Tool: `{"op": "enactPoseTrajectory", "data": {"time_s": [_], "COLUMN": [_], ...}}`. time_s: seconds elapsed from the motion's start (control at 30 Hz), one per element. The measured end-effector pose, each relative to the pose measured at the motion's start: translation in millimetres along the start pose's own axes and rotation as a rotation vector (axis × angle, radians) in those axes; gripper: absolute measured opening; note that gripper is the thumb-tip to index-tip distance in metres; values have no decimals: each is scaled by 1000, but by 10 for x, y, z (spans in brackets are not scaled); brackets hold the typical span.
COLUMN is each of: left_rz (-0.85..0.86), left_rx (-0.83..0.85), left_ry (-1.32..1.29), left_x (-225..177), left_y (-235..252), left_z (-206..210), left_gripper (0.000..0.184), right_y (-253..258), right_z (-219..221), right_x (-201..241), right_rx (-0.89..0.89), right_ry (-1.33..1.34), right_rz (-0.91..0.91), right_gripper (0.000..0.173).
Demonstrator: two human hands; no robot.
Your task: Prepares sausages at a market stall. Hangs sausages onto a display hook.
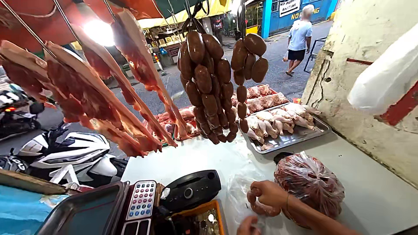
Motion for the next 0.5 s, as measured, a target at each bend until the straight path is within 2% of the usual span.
{"op": "enactPoseTrajectory", "data": {"time_s": [0.1,0.2,0.33,0.43,0.5], "left_rz": [-12,30,223,222,192], "left_rx": [-146,-203,-61,48,108], "left_ry": [-27,-86,-172,-215,-278], "left_x": [-135,-349,-582,-603,-607], "left_y": [82,166,435,617,672], "left_z": [-286,-427,-397,-334,-271], "left_gripper": [36,46,70,74,69], "right_y": [-251,-473,-720,-838,-855], "right_z": [-308,-542,-803,-964,-1040], "right_x": [100,171,254,285,258], "right_rx": [-51,-33,-31,-90,-155], "right_ry": [166,247,333,553,788], "right_rz": [-201,-288,-431,-488,-544], "right_gripper": [39,35,34,36,38]}}
Point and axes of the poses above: each hand's wrist, its own y-axis towards the middle knuckle, its own z-axis out of the palm, x = y × z, the point moved 5 cm from there along y, towards the middle knuckle, and after that the axes turned 1 degree about x, right-handed, at the moved point
